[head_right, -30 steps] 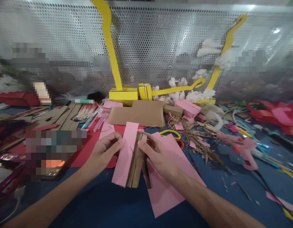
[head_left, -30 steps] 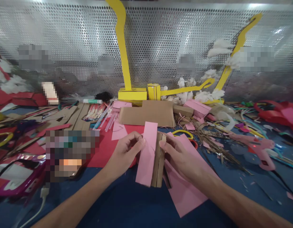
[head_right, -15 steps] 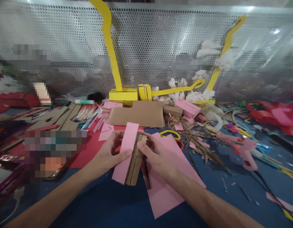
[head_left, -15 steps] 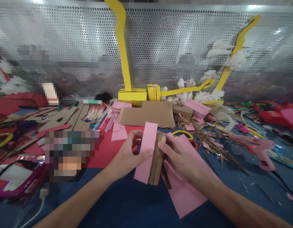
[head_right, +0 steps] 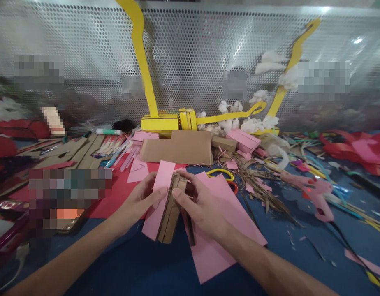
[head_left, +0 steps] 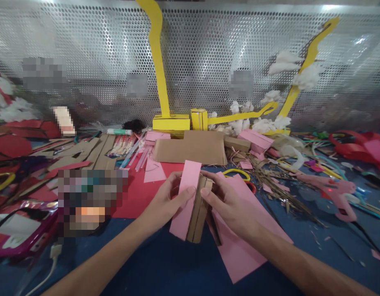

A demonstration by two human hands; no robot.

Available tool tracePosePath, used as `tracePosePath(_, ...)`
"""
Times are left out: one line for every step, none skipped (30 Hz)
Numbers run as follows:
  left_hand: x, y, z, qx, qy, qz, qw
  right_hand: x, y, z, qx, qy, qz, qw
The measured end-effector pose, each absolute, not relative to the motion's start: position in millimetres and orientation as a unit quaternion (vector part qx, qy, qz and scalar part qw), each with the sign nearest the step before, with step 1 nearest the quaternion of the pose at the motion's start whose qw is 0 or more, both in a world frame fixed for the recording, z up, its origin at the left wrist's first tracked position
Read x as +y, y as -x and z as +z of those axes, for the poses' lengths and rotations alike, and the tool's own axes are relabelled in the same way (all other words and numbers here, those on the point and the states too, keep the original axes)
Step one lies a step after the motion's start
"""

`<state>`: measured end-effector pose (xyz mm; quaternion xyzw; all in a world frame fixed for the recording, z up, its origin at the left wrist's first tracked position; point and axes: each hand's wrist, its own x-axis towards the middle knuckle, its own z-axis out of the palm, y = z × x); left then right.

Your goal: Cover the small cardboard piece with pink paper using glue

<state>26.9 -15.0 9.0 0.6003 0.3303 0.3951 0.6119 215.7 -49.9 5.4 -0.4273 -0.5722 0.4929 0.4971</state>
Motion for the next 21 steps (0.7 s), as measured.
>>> tracePosePath(-14.2, -26.6, 8.0, 0.331, -0.604, 0.394, 0.609, -49.9, -215.9, 4.7, -0.571, 0.424, 0.496, 0.498)
tracePosePath(-13.1, -26.1, 6.7, 0.331, -0.608, 0.395, 0.604, -49.9, -216.2, 4.1, -0.571, 0.421, 0.498, 0.499)
tracePosePath(-11.9, -25.6, 5.2, 0.332, -0.612, 0.394, 0.6, -49.8, -216.5, 3.8, -0.571, 0.419, 0.497, 0.5)
tracePosePath(-10.7, -25.0, 3.7, 0.333, -0.616, 0.394, 0.595, -49.8, -216.8, 3.8, -0.573, 0.419, 0.496, 0.501)
tracePosePath(-9.7, -24.5, 2.3, 0.334, -0.619, 0.394, 0.591, -49.8, -217.1, 4.1, -0.575, 0.42, 0.494, 0.499)
tracePosePath(-8.9, -24.0, 1.2, 0.334, -0.622, 0.394, 0.589, -49.9, -217.3, 4.7, -0.577, 0.423, 0.491, 0.497)
tracePosePath(-8.5, -23.6, 0.6, 0.332, -0.624, 0.392, 0.589, -50.0, -217.4, 5.5, -0.579, 0.427, 0.488, 0.494)
tracePosePath(-8.5, -23.4, 0.5, 0.328, -0.626, 0.391, 0.589, -50.1, -217.3, 6.4, -0.58, 0.432, 0.485, 0.491)
tracePosePath(-8.9, -23.4, 0.9, 0.324, -0.627, 0.391, 0.59, -50.3, -217.2, 7.4, -0.581, 0.436, 0.483, 0.488)
tracePosePath(-9.7, -23.6, 1.9, 0.32, -0.629, 0.391, 0.591, -50.6, -216.9, 8.3, -0.582, 0.439, 0.482, 0.486)
tracePosePath(-10.7, -23.9, 3.2, 0.318, -0.631, 0.391, 0.59, -50.9, -216.6, 9.2, -0.582, 0.441, 0.48, 0.486)
tracePosePath(-11.8, -24.4, 4.7, 0.319, -0.633, 0.391, 0.587, -51.2, -216.3, 9.8, -0.583, 0.441, 0.479, 0.486)
tracePosePath(-12.8, -24.8, 6.1, 0.323, -0.636, 0.391, 0.581, -51.4, -216.1, 10.2, -0.584, 0.441, 0.479, 0.486)
tracePosePath(-13.6, -25.2, 7.2, 0.328, -0.639, 0.391, 0.575, -51.6, -215.9, 10.3, -0.584, 0.441, 0.478, 0.485)
tracePosePath(-13.9, -25.4, 7.8, 0.331, -0.642, 0.392, 0.57, -51.7, -215.8, 10.1, -0.585, 0.44, 0.478, 0.485)
tracePosePath(-13.8, -25.5, 7.7, 0.333, -0.642, 0.394, 0.567, -51.7, -215.8, 9.7, -0.585, 0.439, 0.479, 0.486)
tracePosePath(-13.2, -25.3, 7.1, 0.332, -0.641, 0.396, 0.568, -51.5, -215.9, 9.1, -0.586, 0.437, 0.48, 0.486)
tracePosePath(-12.2, -25.0, 6.1, 0.33, -0.638, 0.397, 0.571, -51.3, -216.1, 8.5, -0.586, 0.436, 0.48, 0.486)
tracePosePath(-11.0, -24.6, 5.0, 0.328, -0.634, 0.397, 0.577, -51.1, -216.3, 8.0, -0.587, 0.435, 0.479, 0.487)
tracePosePath(-9.8, -24.1, 3.9, 0.327, -0.631, 0.394, 0.583, -50.8, -216.6, 7.6, -0.588, 0.435, 0.478, 0.487)
tracePosePath(-8.8, -23.6, 3.1, 0.328, -0.629, 0.389, 0.588, -50.7, -216.8, 7.5, -0.59, 0.435, 0.476, 0.486)
